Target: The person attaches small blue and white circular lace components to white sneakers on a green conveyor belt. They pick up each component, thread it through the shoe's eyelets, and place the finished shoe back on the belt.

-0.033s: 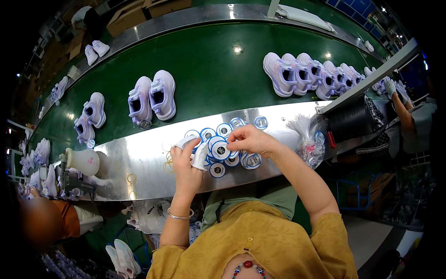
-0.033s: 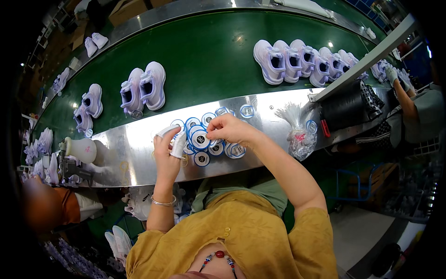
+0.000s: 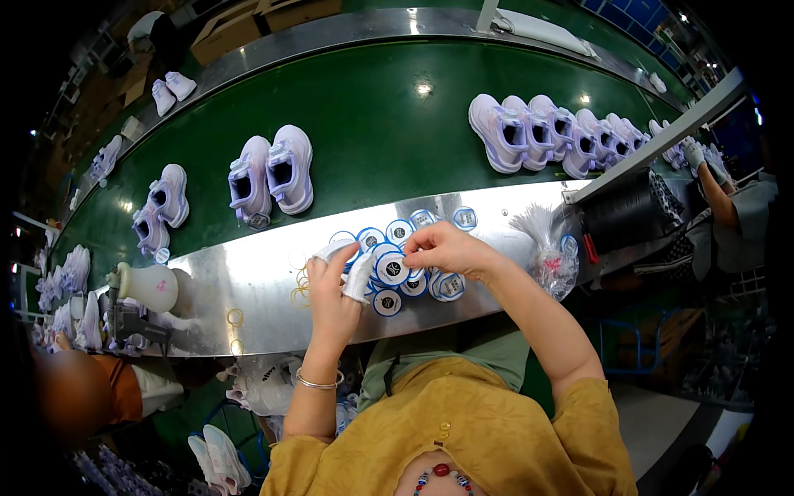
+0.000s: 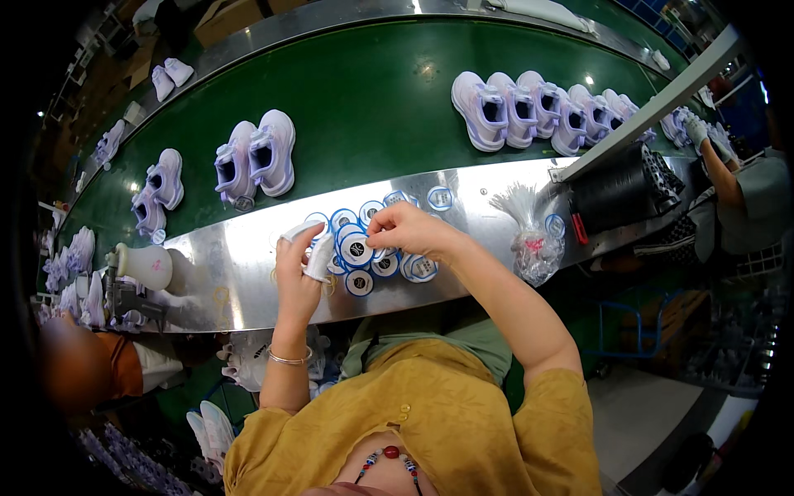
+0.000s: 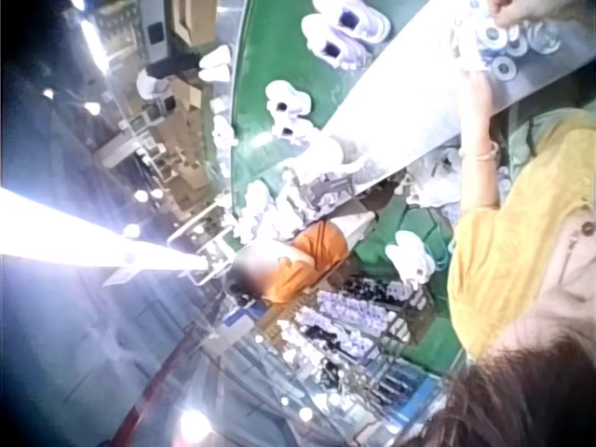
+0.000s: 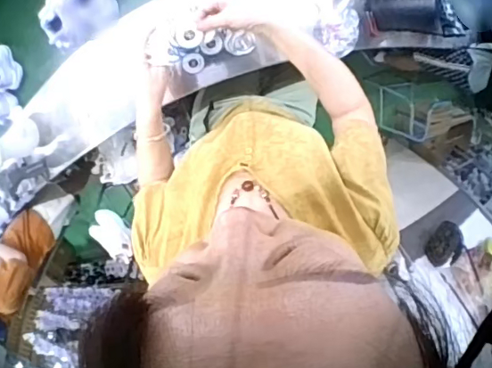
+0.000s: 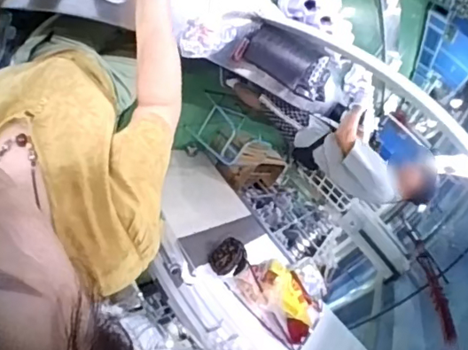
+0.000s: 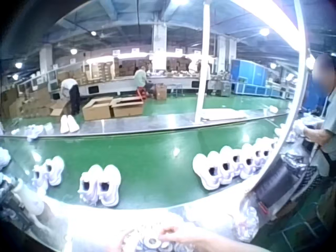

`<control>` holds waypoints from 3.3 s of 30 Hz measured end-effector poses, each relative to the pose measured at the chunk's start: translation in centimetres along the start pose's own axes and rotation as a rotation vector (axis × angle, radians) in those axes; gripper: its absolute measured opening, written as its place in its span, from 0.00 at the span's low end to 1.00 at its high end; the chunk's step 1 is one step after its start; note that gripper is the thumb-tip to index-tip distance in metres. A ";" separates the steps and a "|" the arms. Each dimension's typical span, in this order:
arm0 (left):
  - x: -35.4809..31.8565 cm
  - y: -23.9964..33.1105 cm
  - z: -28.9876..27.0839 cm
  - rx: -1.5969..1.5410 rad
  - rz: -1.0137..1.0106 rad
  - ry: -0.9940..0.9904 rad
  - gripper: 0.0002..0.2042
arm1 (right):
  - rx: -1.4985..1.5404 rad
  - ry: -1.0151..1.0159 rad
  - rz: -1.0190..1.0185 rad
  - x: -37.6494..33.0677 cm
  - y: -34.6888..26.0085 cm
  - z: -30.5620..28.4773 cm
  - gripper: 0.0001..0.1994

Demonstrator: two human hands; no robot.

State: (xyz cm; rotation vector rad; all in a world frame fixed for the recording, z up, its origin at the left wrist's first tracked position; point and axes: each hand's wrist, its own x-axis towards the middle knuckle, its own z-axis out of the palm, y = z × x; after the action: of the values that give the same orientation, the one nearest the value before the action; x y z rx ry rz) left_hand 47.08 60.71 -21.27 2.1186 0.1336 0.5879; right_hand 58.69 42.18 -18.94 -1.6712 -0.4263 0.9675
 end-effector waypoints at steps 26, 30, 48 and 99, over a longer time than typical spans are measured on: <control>1.7 3.8 0.0 -0.752 -0.301 -0.429 0.09 | -0.296 0.033 -0.276 -3.8 -4.6 -0.8 0.09; 1.1 3.3 0.7 -0.787 -0.330 -0.301 0.09 | -0.327 0.277 -0.294 -4.7 -4.3 -0.2 0.11; 0.3 5.1 2.2 -0.621 -0.095 -0.118 0.12 | -0.001 0.038 -0.067 -7.5 -3.4 2.5 0.21; 6.8 9.5 12.7 -0.703 -0.334 -0.416 0.05 | -0.455 0.620 -0.438 -8.6 1.9 -8.0 0.16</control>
State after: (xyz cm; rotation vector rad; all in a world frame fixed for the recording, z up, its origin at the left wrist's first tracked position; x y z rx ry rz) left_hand 57.69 47.69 -17.29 1.4437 0.0338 -0.0271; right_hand 59.32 30.49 -16.98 -2.0557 -0.5789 0.0038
